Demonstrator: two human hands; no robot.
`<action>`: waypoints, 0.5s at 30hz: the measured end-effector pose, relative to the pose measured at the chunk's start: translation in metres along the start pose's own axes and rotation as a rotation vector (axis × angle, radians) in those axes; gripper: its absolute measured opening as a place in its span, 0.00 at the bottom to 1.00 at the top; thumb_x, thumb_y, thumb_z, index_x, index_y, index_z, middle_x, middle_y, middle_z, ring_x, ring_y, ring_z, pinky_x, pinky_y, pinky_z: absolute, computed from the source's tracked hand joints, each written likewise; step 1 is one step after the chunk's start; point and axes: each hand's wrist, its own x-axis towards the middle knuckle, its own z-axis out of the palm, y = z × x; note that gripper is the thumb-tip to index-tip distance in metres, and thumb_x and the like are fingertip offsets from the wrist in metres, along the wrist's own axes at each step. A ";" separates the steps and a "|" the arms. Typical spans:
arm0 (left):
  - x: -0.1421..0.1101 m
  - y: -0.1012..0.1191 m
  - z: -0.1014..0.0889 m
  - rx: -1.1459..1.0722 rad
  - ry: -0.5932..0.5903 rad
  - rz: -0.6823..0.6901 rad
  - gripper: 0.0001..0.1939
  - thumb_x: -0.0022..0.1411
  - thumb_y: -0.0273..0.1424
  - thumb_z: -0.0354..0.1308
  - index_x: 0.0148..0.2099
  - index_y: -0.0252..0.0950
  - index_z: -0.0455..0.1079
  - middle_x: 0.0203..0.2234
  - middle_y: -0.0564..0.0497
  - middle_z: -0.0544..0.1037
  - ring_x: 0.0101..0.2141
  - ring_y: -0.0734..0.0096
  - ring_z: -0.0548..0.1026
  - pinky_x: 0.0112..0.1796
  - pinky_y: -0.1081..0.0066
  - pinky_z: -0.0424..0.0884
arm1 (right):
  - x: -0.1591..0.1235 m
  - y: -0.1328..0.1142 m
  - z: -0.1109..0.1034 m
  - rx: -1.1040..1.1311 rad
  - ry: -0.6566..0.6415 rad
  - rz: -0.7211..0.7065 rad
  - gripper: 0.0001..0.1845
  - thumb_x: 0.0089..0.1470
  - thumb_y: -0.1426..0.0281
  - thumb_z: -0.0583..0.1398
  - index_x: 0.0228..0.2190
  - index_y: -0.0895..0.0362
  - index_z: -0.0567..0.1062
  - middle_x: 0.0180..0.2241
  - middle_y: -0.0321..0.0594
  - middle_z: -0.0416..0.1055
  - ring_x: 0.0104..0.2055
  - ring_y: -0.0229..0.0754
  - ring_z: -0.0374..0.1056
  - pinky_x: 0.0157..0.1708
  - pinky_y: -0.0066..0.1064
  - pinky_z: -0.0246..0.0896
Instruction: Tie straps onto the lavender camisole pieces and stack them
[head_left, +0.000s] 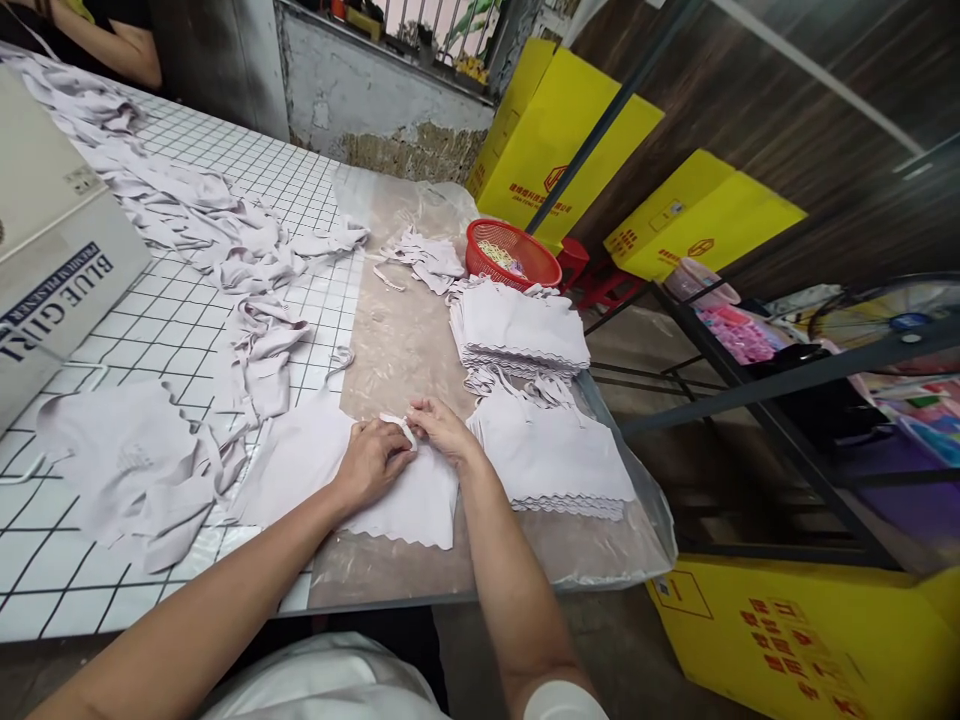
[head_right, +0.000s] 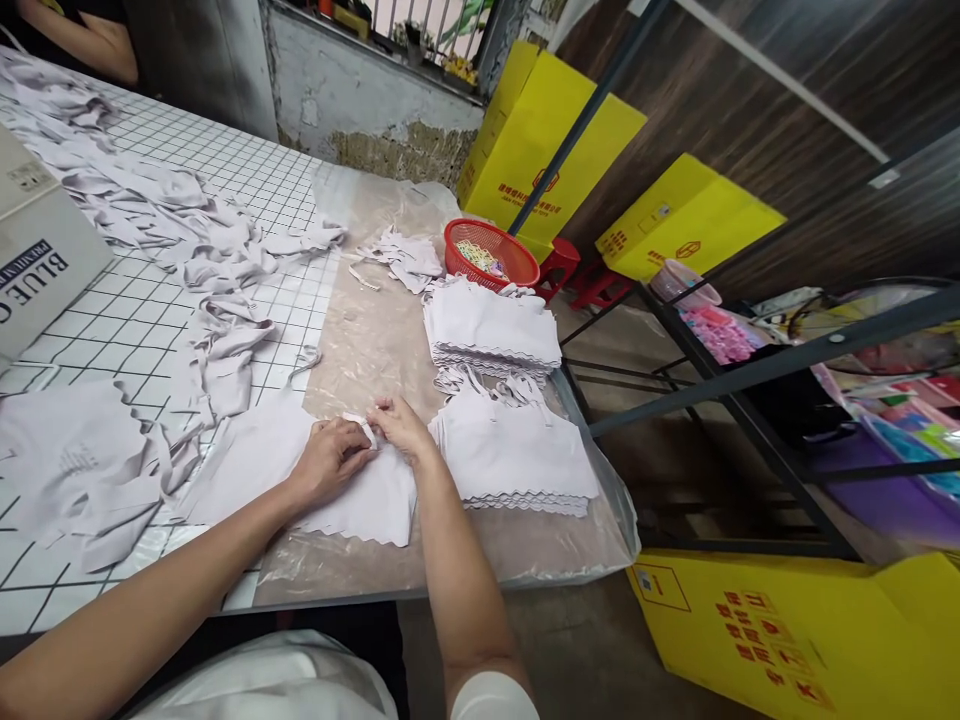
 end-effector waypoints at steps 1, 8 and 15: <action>0.000 0.000 0.001 0.011 -0.003 0.006 0.10 0.66 0.34 0.56 0.38 0.39 0.77 0.35 0.49 0.80 0.41 0.61 0.70 0.44 0.59 0.57 | 0.003 -0.004 0.001 0.068 0.004 0.010 0.20 0.42 0.66 0.70 0.36 0.56 0.69 0.22 0.29 0.72 0.19 0.29 0.59 0.15 0.18 0.47; 0.001 -0.001 0.003 0.076 -0.015 0.012 0.13 0.68 0.37 0.54 0.36 0.37 0.76 0.32 0.48 0.78 0.40 0.59 0.70 0.44 0.58 0.56 | 0.015 -0.041 -0.010 0.345 0.077 -0.070 0.20 0.44 0.75 0.67 0.38 0.54 0.66 0.26 0.30 0.73 0.20 0.27 0.58 0.13 0.13 0.43; 0.000 -0.002 0.006 0.125 0.013 0.000 0.13 0.68 0.35 0.52 0.50 0.37 0.71 0.39 0.45 0.76 0.42 0.57 0.69 0.45 0.57 0.59 | 0.034 -0.029 -0.010 0.413 0.205 -0.110 0.20 0.46 0.74 0.65 0.40 0.53 0.66 0.34 0.36 0.76 0.27 0.31 0.67 0.19 0.17 0.58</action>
